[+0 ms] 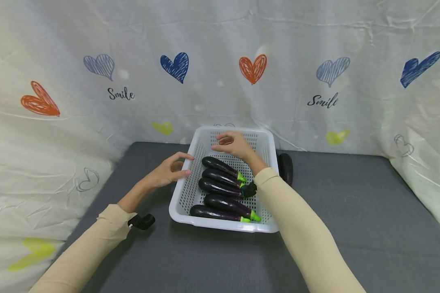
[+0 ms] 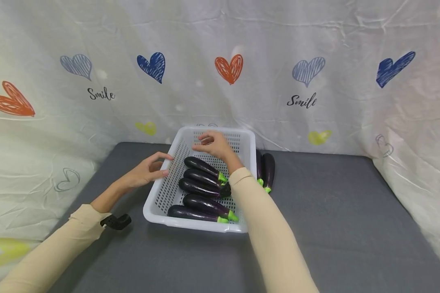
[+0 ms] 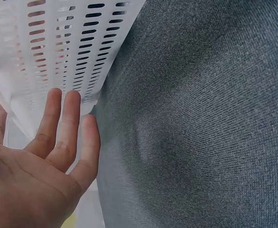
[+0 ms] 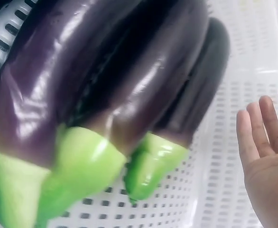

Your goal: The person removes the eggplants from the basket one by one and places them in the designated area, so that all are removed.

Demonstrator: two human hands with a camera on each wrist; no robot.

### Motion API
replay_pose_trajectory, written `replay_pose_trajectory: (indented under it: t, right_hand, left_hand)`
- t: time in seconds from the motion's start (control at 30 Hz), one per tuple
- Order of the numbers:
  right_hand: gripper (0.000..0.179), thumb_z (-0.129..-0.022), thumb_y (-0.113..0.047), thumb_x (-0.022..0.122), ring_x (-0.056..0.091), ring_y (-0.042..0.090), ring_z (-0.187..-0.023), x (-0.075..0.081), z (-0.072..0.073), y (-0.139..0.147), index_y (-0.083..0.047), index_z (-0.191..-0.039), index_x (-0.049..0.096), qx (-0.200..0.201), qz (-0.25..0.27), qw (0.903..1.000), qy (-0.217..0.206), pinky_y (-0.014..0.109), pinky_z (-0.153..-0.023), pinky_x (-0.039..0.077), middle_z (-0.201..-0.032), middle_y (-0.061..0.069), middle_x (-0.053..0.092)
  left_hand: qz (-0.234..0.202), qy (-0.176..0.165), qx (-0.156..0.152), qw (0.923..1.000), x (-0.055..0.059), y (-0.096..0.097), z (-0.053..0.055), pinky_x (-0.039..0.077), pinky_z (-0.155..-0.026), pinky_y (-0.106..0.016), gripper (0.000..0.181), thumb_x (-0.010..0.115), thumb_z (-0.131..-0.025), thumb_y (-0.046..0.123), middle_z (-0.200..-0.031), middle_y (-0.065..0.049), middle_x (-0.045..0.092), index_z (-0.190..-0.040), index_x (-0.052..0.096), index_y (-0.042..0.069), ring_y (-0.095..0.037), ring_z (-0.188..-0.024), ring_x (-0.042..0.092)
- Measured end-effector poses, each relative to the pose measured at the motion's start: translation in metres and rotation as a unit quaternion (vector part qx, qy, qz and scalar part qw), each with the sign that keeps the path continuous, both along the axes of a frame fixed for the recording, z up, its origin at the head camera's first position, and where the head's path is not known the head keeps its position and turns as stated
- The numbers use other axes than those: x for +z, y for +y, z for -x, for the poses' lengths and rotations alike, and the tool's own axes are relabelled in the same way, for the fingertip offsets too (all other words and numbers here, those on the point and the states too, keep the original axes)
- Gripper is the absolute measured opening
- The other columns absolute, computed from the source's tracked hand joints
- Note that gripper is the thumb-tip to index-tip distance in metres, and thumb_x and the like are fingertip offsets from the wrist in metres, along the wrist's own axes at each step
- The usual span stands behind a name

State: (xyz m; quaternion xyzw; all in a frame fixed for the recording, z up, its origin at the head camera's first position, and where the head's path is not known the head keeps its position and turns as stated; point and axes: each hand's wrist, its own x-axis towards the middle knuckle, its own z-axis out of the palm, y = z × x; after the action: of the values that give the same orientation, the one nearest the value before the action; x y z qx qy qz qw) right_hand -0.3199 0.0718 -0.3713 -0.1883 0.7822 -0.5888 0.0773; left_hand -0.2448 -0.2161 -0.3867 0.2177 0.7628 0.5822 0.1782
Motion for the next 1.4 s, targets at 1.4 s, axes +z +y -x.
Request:
replay_pose_trajectory:
  t: [1.4]
  right_hand:
    - [0.042,-0.081,-0.025,0.089,0.062,0.024,-0.109,-0.041,-0.001,-0.014,-0.01,-0.118,0.076,0.003,-0.114,0.9935,0.005,0.041,-0.094,0.048,-0.115,0.009,0.069]
  left_hand:
    - [0.002,0.015,-0.004,0.9999,-0.002,-0.001,0.002,0.056,-0.083,-0.05,0.047,0.064,-0.102,0.011,-0.129,-0.027,0.053,-0.144,0.043,0.009,-0.038,-0.108,0.063]
